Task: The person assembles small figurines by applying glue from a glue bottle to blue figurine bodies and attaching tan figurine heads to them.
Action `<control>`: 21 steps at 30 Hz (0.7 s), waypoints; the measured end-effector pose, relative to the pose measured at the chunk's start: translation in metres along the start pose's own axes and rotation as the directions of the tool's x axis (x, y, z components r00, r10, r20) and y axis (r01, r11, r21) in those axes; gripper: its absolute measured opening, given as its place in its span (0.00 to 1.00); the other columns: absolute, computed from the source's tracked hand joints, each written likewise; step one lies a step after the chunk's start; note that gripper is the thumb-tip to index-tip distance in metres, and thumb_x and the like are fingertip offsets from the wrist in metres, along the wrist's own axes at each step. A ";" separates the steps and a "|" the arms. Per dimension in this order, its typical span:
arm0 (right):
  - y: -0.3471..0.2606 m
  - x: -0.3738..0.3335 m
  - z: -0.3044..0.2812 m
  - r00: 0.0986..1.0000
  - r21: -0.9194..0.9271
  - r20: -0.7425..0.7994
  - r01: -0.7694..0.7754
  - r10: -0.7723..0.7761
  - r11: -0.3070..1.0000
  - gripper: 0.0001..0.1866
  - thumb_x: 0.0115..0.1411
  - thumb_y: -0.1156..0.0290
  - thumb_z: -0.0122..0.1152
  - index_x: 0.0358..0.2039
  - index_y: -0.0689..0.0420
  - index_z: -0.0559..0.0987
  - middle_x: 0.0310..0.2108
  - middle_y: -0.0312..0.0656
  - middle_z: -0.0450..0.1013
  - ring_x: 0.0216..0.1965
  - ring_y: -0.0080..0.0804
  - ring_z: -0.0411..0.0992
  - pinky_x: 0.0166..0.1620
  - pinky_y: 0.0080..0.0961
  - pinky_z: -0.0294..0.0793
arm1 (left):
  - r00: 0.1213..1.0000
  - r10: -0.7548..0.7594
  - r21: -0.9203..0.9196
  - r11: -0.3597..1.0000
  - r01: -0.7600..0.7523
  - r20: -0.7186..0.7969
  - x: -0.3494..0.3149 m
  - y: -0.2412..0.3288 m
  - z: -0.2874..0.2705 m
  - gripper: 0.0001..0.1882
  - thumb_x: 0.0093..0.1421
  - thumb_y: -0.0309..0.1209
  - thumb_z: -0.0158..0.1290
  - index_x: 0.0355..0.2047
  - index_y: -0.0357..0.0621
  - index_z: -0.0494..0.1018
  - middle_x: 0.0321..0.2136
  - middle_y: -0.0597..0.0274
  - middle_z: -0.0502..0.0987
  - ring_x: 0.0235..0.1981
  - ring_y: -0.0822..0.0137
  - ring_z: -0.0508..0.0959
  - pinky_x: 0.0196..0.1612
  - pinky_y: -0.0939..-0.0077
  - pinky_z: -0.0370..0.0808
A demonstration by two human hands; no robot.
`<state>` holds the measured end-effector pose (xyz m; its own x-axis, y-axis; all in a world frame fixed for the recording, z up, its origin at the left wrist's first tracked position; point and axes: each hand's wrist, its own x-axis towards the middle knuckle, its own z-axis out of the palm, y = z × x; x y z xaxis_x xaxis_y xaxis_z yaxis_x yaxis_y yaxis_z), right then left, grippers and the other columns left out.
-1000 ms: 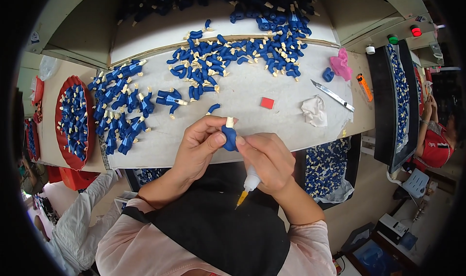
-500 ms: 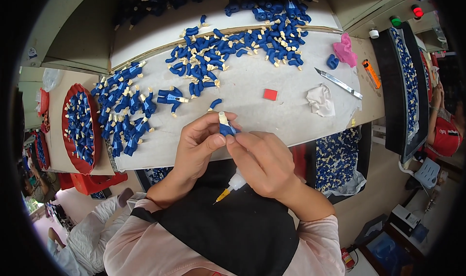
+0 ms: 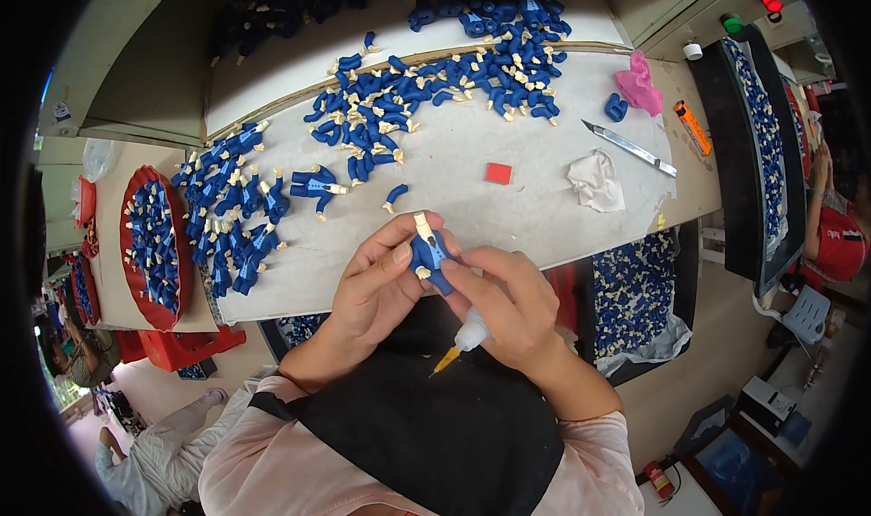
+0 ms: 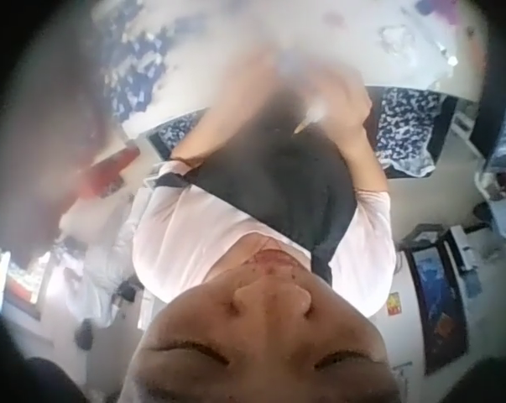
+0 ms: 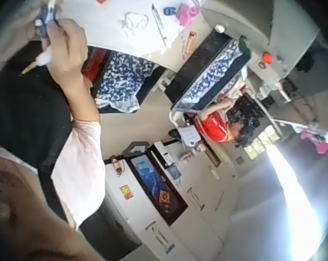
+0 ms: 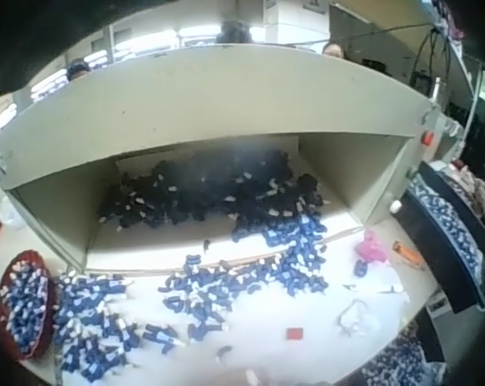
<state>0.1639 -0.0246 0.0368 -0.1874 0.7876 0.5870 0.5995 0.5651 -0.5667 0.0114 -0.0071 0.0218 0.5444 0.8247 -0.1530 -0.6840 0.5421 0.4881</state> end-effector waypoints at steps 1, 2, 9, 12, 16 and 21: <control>0.000 -0.001 0.000 1.000 0.015 -0.017 -0.006 0.006 1.000 0.18 0.33 0.79 0.66 0.30 0.59 0.76 0.30 0.41 0.68 0.21 0.27 0.66 0.21 0.17 0.67 | 1.000 0.000 0.000 1.000 0.000 -0.002 0.000 0.000 0.000 0.18 0.58 0.32 0.42 0.48 0.38 0.60 0.39 0.57 0.68 0.42 0.69 0.69 0.44 0.75 0.66; 0.000 -0.001 0.000 1.000 0.016 -0.016 -0.006 0.007 1.000 0.18 0.33 0.79 0.66 0.30 0.59 0.76 0.30 0.41 0.68 0.21 0.27 0.66 0.21 0.17 0.67 | 1.000 0.003 -0.023 1.000 -0.003 0.006 0.001 -0.001 0.001 0.17 0.58 0.32 0.42 0.47 0.38 0.60 0.39 0.57 0.68 0.42 0.69 0.69 0.44 0.75 0.66; -0.001 -0.002 0.000 0.999 0.015 -0.021 -0.027 0.027 1.000 0.18 0.32 0.81 0.64 0.29 0.58 0.77 0.29 0.41 0.68 0.22 0.26 0.66 0.20 0.16 0.67 | 1.000 -0.008 -0.102 0.995 0.010 0.025 0.002 -0.003 0.000 0.17 0.59 0.32 0.41 0.47 0.39 0.60 0.40 0.56 0.68 0.42 0.69 0.69 0.45 0.76 0.65; -0.002 -0.003 0.000 0.999 0.018 -0.024 -0.031 0.031 0.999 0.18 0.32 0.81 0.64 0.29 0.58 0.77 0.29 0.41 0.68 0.22 0.26 0.67 0.20 0.16 0.67 | 1.000 -0.016 -0.111 0.994 0.017 0.012 0.001 -0.004 0.000 0.17 0.59 0.31 0.41 0.47 0.39 0.60 0.39 0.56 0.68 0.42 0.68 0.69 0.45 0.75 0.65; -0.003 -0.004 0.001 0.998 0.017 -0.012 -0.067 0.067 0.998 0.16 0.33 0.81 0.65 0.28 0.58 0.77 0.29 0.40 0.68 0.23 0.27 0.67 0.20 0.16 0.68 | 1.000 -0.031 -0.137 0.990 0.030 -0.004 0.001 -0.005 -0.002 0.16 0.59 0.31 0.41 0.47 0.39 0.60 0.39 0.56 0.68 0.42 0.68 0.69 0.45 0.75 0.65; 0.000 -0.006 -0.010 0.988 0.145 0.032 -0.152 0.149 0.978 0.25 0.32 0.79 0.67 0.36 0.59 0.72 0.35 0.43 0.64 0.24 0.25 0.65 0.24 0.17 0.66 | 0.999 -0.031 -0.171 0.985 0.029 -0.010 0.000 0.000 -0.002 0.17 0.59 0.30 0.41 0.47 0.38 0.60 0.40 0.54 0.68 0.44 0.64 0.69 0.47 0.72 0.66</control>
<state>0.1727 -0.0314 0.0388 -0.1210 0.8705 0.4771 0.5018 0.4683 -0.7272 0.0100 -0.0070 0.0197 0.5604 0.8092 -0.1765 -0.7413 0.5851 0.3290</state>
